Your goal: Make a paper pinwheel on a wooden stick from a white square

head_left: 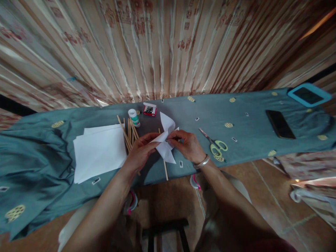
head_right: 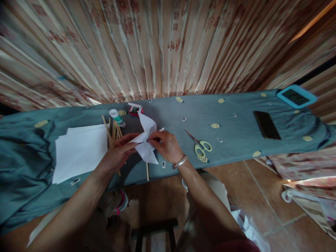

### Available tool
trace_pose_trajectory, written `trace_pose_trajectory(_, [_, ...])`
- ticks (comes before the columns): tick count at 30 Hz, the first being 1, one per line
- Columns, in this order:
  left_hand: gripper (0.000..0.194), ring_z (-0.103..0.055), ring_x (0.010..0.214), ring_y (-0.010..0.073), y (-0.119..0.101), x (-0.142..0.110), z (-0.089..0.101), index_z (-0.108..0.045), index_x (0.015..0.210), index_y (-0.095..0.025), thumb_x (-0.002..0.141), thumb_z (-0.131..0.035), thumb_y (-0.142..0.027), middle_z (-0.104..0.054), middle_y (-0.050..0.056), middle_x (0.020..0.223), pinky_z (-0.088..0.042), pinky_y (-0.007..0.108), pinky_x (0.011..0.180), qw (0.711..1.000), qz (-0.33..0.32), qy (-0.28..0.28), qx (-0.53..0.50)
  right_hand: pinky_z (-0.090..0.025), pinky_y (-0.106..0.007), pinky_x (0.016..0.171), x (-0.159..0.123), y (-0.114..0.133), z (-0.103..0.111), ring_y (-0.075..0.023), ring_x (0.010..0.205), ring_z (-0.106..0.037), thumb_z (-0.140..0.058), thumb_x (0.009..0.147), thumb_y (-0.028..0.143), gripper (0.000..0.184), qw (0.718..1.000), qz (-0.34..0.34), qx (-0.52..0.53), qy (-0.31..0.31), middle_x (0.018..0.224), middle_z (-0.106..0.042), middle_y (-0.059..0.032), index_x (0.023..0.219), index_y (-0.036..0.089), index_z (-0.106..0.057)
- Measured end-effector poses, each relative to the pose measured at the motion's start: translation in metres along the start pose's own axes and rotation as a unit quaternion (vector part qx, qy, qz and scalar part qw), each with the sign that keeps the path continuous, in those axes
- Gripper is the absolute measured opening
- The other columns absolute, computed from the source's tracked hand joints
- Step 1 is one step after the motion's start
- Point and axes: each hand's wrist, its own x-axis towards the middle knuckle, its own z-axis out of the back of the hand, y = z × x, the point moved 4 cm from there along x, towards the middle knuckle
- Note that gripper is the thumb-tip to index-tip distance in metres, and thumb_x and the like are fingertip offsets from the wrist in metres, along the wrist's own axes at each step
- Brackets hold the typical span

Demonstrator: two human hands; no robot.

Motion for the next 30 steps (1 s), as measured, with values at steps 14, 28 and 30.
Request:
trace_pose_trajectory(14, [0.033, -0.065, 0.075, 0.0147, 0.0006, -0.0029, -0.0013, -0.072, 0.087, -0.016, 0.056, -0.08, -0.023, -0.072, 0.001, 0.084, -0.05, 0.026, 0.073, 1.0, 0.01, 0.014, -0.026, -0.048, -0.028, 0.074, 0.0005, -0.0062, -0.0021, -0.015, 0.076, -0.064, -0.063, 0.083, 0.021, 0.007, 0.999, -0.017, 0.04, -0.005, 0.084, -0.071, -0.0025, 0.085, 0.019, -0.07])
trace_pose_trajectory(28, [0.034, -0.064, 0.074, 0.0147, -0.0009, -0.0051, -0.0026, -0.072, 0.085, -0.015, 0.053, -0.082, -0.022, -0.072, 0.002, 0.083, -0.05, 0.025, 0.069, 1.0, 0.009, 0.001, -0.018, -0.048, -0.026, 0.07, 0.0005, -0.0073, -0.0051, -0.0144, 0.073, -0.063, -0.061, 0.083, 0.023, 0.01, 0.997, -0.025, 0.072, -0.006, 0.079, -0.071, -0.0016, 0.084, 0.018, -0.069])
trace_pose_trajectory(30, [0.034, -0.064, 0.073, 0.0148, -0.0011, -0.0054, -0.003, -0.072, 0.084, -0.015, 0.053, -0.082, -0.023, -0.071, 0.002, 0.083, -0.05, 0.025, 0.069, 1.0, 0.009, 0.002, -0.015, -0.048, -0.026, 0.07, 0.0004, -0.0071, -0.0058, -0.014, 0.072, -0.063, -0.061, 0.083, 0.023, 0.01, 0.997, -0.029, 0.069, -0.008, 0.078, -0.071, -0.0017, 0.083, 0.017, -0.069])
